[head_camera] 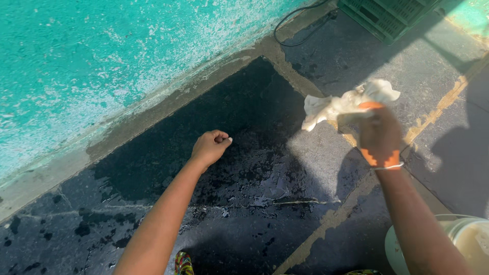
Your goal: The person washes a dark floor section by hand using a cloth and a bucket of water. They dip the cloth into the bucket, wring it out, and wipe the floor surface before repeating the process.
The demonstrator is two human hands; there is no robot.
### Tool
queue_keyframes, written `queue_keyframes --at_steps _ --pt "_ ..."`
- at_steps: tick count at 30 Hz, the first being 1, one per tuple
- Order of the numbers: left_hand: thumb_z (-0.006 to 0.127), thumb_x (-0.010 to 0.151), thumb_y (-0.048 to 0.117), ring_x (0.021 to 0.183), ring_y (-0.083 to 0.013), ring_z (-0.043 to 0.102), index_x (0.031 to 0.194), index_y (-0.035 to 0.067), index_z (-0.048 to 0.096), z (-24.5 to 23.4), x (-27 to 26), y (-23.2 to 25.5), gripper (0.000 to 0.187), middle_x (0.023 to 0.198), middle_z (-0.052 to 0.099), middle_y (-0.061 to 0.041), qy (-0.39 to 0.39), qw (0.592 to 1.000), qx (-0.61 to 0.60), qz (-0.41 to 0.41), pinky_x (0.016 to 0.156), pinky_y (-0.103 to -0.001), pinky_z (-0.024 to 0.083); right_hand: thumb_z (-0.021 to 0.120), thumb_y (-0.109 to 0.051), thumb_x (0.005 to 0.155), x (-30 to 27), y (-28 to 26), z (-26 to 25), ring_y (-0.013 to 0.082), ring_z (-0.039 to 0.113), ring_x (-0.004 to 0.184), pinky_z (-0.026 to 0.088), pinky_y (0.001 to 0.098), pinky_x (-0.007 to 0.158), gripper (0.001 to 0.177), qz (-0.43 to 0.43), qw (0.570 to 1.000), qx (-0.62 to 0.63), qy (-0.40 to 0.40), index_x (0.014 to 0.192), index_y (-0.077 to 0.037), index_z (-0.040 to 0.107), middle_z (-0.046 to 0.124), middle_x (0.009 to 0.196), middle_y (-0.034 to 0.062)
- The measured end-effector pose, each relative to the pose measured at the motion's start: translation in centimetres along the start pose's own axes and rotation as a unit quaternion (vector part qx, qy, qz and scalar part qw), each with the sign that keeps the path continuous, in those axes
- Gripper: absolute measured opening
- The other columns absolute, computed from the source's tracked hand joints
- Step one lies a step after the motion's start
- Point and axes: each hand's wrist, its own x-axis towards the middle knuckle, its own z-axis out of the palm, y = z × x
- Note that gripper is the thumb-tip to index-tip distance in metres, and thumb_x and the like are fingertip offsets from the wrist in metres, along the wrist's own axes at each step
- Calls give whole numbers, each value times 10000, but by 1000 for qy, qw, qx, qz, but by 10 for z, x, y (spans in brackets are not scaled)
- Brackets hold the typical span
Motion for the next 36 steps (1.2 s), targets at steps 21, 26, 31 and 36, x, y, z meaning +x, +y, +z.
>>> queue_keyframes --at_steps 21,26,31,36 --pt "447 971 636 1436 -363 195 1425 98 415 73 136 -80 704 1480 285 -155 240 939 245 -5 1116 -737 104 362 -593 1067 71 208 268 597 95 1535 63 645 1245 835 154 962 -202 -103 1652 -12 230 147 1687 328" --pt "443 946 645 1413 -365 205 1400 122 390 69 138 -70 695 1458 285 -144 225 934 275 -38 1100 -738 117 403 -531 1052 163 240 299 616 120 1503 76 664 1225 802 132 966 -195 -107 1630 10 274 173 1682 340" --pt "443 926 650 1406 -354 209 1398 128 384 68 139 -65 706 1462 284 -136 216 935 276 -53 1087 -738 122 404 -525 1063 214 251 331 625 106 1507 66 665 1224 802 147 967 -192 -87 1633 25 276 167 1676 358" --pt "419 916 679 1434 -340 168 1420 146 362 63 142 -57 735 1508 236 -120 174 938 283 -96 1099 -735 99 376 -552 1046 223 243 361 610 71 1495 39 638 1211 820 139 969 -188 -82 1622 21 267 134 1668 357"
